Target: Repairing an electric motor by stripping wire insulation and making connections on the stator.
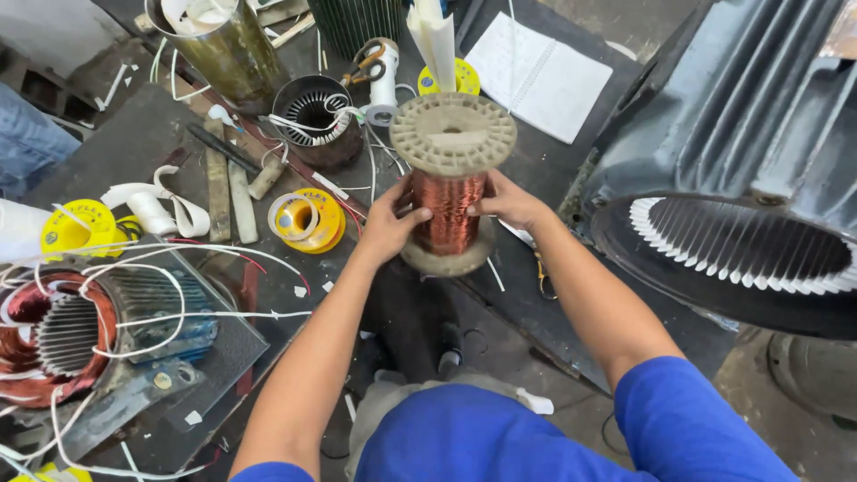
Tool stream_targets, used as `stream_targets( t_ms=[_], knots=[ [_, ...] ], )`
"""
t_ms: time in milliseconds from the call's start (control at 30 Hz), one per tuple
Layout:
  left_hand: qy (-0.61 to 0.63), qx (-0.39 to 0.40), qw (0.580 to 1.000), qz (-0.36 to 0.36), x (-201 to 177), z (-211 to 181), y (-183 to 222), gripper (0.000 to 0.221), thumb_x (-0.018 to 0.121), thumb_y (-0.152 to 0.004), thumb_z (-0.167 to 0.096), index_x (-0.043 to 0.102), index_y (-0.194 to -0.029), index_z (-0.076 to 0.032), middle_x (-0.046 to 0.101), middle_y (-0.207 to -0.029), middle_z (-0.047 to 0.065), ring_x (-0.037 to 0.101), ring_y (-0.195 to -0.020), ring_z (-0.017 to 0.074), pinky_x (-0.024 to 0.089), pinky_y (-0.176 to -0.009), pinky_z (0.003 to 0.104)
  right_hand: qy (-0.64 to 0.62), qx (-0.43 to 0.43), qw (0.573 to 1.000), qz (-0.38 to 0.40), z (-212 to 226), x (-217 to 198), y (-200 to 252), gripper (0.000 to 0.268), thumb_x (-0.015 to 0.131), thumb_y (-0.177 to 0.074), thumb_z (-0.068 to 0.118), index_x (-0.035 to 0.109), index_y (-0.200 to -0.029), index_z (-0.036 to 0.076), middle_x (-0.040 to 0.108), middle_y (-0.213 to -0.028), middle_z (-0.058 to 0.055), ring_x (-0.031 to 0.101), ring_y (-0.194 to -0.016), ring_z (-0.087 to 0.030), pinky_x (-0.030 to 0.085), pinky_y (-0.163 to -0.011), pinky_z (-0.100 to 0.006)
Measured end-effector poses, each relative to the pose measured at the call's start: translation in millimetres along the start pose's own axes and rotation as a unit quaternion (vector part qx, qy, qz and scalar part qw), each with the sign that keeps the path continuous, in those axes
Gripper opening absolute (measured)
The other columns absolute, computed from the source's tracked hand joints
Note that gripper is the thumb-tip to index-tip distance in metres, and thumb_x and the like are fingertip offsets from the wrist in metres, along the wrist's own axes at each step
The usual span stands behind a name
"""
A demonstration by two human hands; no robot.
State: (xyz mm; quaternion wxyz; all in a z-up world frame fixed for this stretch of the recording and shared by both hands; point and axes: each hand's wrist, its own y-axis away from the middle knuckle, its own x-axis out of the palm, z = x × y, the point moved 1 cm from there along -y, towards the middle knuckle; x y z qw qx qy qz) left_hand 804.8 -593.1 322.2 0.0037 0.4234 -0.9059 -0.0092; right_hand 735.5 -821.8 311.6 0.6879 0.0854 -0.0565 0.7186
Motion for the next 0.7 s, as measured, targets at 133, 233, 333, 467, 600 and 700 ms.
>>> stream_targets(
  t_ms=[133,233,333,467,600,700],
  knots=[
    [-0.069,0.003,0.998,0.000,-8.8,22.1,-22.7,0.074,0.079,-0.086,-0.009,0.041,-0.149,0.001,0.050,-0.146,0.026,0.046,-0.134,0.0467,0.043,-0.108,0.058,0.180,-0.042,0.981,-0.055,-4.4,-3.4,-9.7,0.072,0.089,-0.064,0.006,0.063,-0.131,0.006,0.067,-0.117,-0.011,0.060,-0.105,-0.023,0.050,-0.087,-0.041],
    [-0.139,0.003,0.990,0.022,-25.1,82.0,-53.0,0.062,0.080,-0.088,-0.015,0.055,-0.145,-0.017,0.059,-0.142,0.008,0.056,-0.129,0.0351,0.046,-0.105,0.054,0.249,-0.049,0.964,-0.076,-8.2,-7.7,-12.0,0.069,0.080,-0.066,-0.002,0.062,-0.132,0.001,0.067,-0.118,-0.020,0.065,-0.095,-0.027,0.053,-0.084,-0.044],
    [-0.254,0.036,0.966,0.014,-36.8,56.2,-34.3,0.054,0.071,-0.090,-0.010,0.053,-0.141,-0.002,0.059,-0.134,0.026,0.058,-0.122,0.0473,0.050,-0.099,0.058,0.235,-0.061,0.966,-0.092,-33.8,-17.2,-24.5,0.078,0.083,-0.062,-0.002,0.058,-0.136,-0.002,0.065,-0.124,-0.022,0.063,-0.109,-0.035,0.055,-0.091,-0.052],
    [-0.408,-0.009,0.912,0.032,-51.3,120.2,-10.8,0.066,0.074,-0.082,-0.007,0.049,-0.143,-0.005,0.058,-0.129,0.022,0.058,-0.121,0.0443,0.052,-0.100,0.052,0.235,-0.076,0.966,-0.082,-47.8,-30.5,-35.9,0.080,0.084,-0.063,-0.003,0.056,-0.137,-0.003,0.062,-0.131,-0.022,0.058,-0.120,-0.035,0.051,-0.099,-0.055],
    [-0.466,0.002,0.884,-0.028,-26.6,140.7,9.5,0.050,0.081,-0.077,-0.028,0.059,-0.118,-0.010,0.053,-0.118,0.011,0.055,-0.114,0.0356,0.053,-0.092,0.048,0.234,-0.075,0.966,-0.076,-47.7,-31.1,-40.6,0.080,0.086,-0.064,0.002,0.055,-0.138,-0.003,0.061,-0.131,-0.024,0.057,-0.120,-0.038,0.049,-0.100,-0.059],
    [-0.453,0.017,0.891,-0.025,-8.9,134.2,21.8,0.030,0.077,-0.081,-0.033,0.066,-0.103,-0.015,0.049,-0.114,0.006,0.052,-0.111,0.0324,0.051,-0.088,0.045,0.233,-0.070,0.967,-0.081,-43.2,-25.4,-41.6,0.078,0.083,-0.067,0.002,0.053,-0.139,-0.003,0.059,-0.134,-0.023,0.055,-0.123,-0.040,0.047,-0.103,-0.059]
  ],
)
